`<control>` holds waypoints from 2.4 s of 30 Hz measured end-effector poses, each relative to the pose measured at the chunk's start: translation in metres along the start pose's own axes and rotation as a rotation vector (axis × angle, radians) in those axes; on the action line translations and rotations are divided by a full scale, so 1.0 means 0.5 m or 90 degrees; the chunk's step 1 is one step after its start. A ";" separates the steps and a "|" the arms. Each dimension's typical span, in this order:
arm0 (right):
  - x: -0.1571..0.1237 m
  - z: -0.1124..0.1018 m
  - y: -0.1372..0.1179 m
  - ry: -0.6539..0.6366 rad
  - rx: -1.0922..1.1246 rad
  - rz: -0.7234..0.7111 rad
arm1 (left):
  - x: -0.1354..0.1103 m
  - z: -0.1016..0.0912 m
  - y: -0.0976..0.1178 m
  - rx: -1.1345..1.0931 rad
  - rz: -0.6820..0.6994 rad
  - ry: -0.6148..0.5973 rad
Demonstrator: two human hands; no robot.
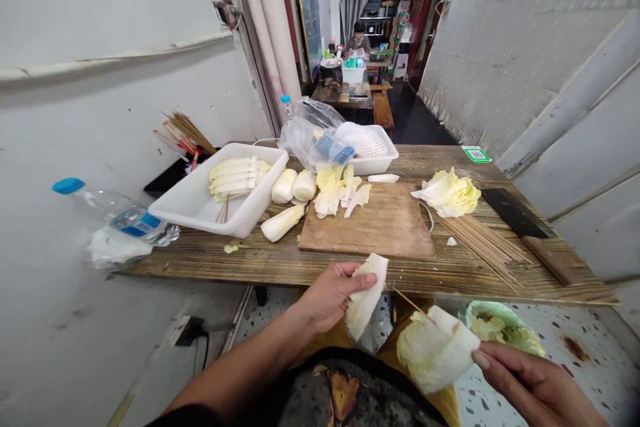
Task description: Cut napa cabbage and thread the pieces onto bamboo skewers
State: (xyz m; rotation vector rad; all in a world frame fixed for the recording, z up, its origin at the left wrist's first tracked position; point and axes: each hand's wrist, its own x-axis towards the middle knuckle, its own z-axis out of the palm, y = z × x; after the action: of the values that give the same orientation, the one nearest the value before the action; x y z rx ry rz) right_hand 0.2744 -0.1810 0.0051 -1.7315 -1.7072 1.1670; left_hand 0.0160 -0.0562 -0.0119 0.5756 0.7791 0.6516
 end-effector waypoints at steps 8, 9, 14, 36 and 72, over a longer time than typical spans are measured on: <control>0.015 0.006 -0.015 -0.020 -0.018 -0.014 | -0.005 0.006 -0.008 0.015 -0.006 -0.029; 0.014 0.007 -0.016 -0.019 -0.021 -0.014 | -0.004 0.005 -0.008 0.017 -0.007 -0.030; 0.015 0.005 -0.015 -0.017 -0.018 -0.020 | 0.000 0.003 -0.009 0.019 -0.007 -0.025; 0.008 0.006 -0.002 -0.054 0.025 -0.008 | 0.002 -0.003 -0.027 0.076 0.055 -0.022; 0.008 0.019 0.002 -0.103 0.104 0.050 | -0.001 0.001 -0.035 0.128 -0.003 -0.010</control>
State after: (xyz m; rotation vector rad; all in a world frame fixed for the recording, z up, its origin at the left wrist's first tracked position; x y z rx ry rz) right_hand 0.2668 -0.1797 -0.0017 -1.6570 -1.5954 1.4732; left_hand 0.0216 -0.0683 -0.0235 0.7603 0.8371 0.5670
